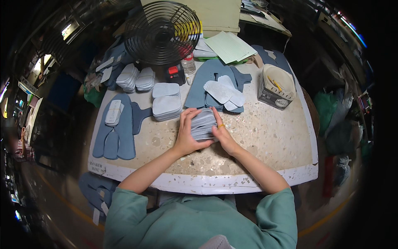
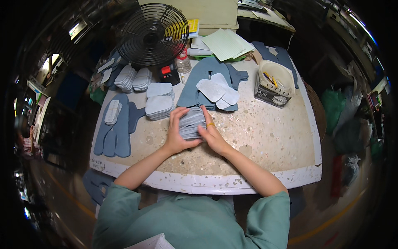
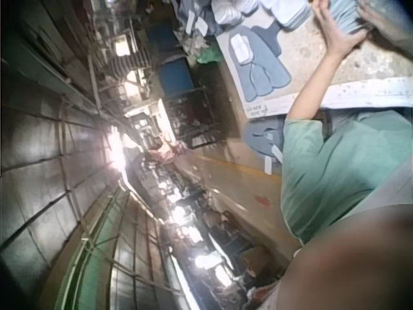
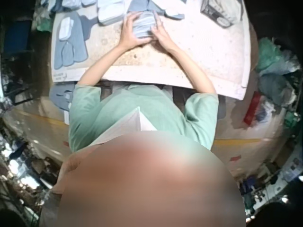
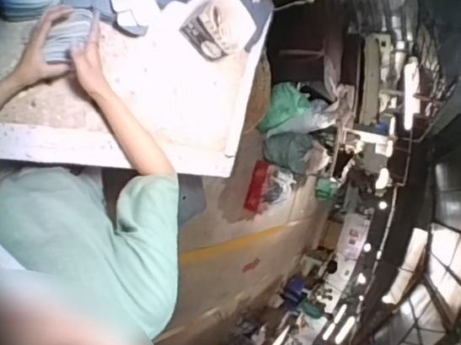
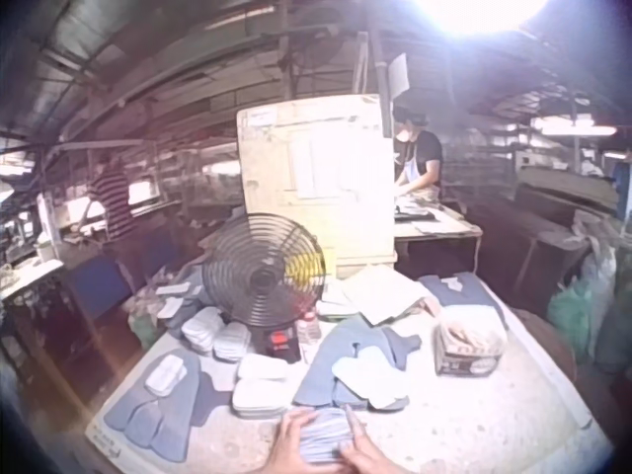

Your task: The person sorts and stacks small white fabric pieces on a table. They briefly open a notebook and write on it before returning to handle the fabric pieces, separating them into piles and stacking them neatly.

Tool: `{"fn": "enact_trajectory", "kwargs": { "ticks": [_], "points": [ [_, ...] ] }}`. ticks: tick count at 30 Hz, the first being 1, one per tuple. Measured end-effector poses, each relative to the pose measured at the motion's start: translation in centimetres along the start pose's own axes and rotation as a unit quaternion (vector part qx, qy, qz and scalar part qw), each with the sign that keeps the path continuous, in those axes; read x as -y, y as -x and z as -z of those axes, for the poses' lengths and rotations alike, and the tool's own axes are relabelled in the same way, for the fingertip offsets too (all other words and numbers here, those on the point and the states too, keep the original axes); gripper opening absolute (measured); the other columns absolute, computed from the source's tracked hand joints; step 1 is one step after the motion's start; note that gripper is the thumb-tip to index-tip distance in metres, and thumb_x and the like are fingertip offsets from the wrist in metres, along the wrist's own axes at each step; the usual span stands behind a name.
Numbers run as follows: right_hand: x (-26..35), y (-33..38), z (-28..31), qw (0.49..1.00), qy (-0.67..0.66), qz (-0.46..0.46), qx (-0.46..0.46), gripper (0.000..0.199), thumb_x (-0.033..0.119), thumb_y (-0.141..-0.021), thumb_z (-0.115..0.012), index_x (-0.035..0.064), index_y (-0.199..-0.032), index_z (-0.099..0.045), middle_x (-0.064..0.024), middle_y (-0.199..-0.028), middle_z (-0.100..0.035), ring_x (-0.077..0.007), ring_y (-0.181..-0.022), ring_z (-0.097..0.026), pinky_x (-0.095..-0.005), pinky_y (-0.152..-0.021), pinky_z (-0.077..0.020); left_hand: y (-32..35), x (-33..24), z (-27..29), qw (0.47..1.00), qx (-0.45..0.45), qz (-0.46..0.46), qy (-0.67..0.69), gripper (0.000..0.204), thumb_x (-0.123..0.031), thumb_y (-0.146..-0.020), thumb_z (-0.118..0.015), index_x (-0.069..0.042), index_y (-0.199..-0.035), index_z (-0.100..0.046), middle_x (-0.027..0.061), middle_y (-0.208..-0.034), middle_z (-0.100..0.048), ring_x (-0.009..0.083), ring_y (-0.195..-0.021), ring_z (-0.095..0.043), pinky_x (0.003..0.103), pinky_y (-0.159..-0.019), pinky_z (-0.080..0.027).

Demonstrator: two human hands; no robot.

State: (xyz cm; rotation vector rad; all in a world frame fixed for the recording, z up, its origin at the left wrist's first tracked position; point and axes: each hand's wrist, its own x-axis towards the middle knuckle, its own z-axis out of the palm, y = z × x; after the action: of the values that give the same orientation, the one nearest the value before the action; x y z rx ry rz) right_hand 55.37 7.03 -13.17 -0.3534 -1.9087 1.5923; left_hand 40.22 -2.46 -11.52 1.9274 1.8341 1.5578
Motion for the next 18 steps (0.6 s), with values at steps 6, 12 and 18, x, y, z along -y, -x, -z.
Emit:
{"fn": "enact_trajectory", "kwargs": {
  "ticks": [6, 12, 18],
  "points": [
    [1.9, -1.6, 3.9, 0.992, 0.117, 0.034, -0.037, 0.038, 0.016, -0.086, -0.07, 0.0033, -0.119, -0.057, -0.0073, -0.121, -0.056, -0.0134, -0.105, -0.055, -0.0266, -0.087, -0.0459, -1.1, 0.6, 1.6, 0.981, 0.168, 0.051, -0.081, 0.081, -0.041, -0.061, -0.085, -0.005, -0.124, -0.05, 0.0166, -0.115, -0.05, 0.0338, -0.11, -0.053, 0.043, -0.094, -0.045],
    [2.5, -1.8, 5.8, 0.991, 0.105, -0.078, 0.037, 0.012, 0.011, -0.083, -0.073, 0.0019, -0.087, -0.067, 0.0011, -0.078, -0.061, -0.0057, -0.069, -0.054, -0.0217, -0.063, -0.0438, -1.2, 0.8, 1.8, 0.986, 0.164, 0.022, -0.023, 0.077, -0.037, -0.062, -0.085, -0.004, -0.121, -0.049, 0.0148, -0.108, -0.053, 0.0339, -0.102, -0.056, 0.041, -0.086, -0.047],
    [0.6, -1.6, 4.7, 0.997, 0.073, -0.02, 0.007, 0.018, 0.01, -0.087, -0.069, 0.0028, -0.102, -0.062, -0.0007, -0.095, -0.06, -0.0075, -0.084, -0.055, -0.0223, -0.075, -0.0444, -0.7, 0.9, 1.1, 0.989, 0.149, 0.009, 0.018, 0.08, -0.031, -0.06, -0.085, -0.005, -0.124, -0.045, 0.0151, -0.111, -0.053, 0.0345, -0.101, -0.057, 0.04, -0.089, -0.046]
  ]
}}
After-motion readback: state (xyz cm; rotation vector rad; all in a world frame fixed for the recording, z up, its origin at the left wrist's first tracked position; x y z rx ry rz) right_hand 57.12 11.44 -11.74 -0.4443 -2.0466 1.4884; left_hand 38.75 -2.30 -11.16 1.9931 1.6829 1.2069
